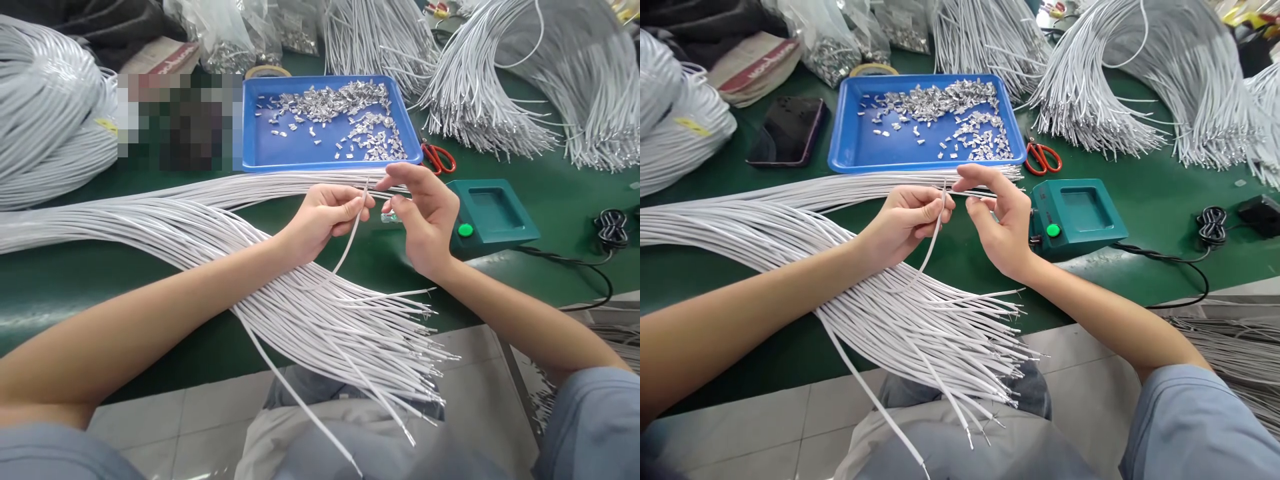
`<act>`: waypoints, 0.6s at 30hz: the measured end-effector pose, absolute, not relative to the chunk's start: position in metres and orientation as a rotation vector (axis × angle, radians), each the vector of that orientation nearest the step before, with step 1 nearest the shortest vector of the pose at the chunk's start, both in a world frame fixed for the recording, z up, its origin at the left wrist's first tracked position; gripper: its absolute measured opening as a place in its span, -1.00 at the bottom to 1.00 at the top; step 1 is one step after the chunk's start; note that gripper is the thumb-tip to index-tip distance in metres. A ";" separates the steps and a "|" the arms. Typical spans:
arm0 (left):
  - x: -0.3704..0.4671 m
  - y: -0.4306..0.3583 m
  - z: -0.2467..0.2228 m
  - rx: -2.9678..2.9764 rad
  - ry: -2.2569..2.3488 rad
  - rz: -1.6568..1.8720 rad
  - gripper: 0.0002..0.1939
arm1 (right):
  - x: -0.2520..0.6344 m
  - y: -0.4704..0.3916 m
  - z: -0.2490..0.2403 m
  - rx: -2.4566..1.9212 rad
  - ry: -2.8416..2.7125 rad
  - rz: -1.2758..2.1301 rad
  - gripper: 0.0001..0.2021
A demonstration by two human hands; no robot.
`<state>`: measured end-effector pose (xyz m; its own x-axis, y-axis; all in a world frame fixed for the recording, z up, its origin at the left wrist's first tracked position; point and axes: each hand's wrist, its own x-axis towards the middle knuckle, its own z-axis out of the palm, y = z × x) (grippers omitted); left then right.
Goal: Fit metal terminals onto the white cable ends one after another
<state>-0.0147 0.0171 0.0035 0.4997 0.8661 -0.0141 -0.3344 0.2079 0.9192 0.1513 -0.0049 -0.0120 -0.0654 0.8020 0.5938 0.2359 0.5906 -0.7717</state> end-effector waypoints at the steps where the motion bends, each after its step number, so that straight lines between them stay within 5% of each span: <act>1: -0.015 0.017 0.003 1.053 0.617 0.912 -0.72 | 0.151 -0.004 -0.012 -0.896 -1.606 0.583 -0.73; 18: -0.014 0.016 0.002 1.215 0.638 0.920 -0.67 | 0.148 -0.004 0.000 -1.016 -1.564 0.801 -0.69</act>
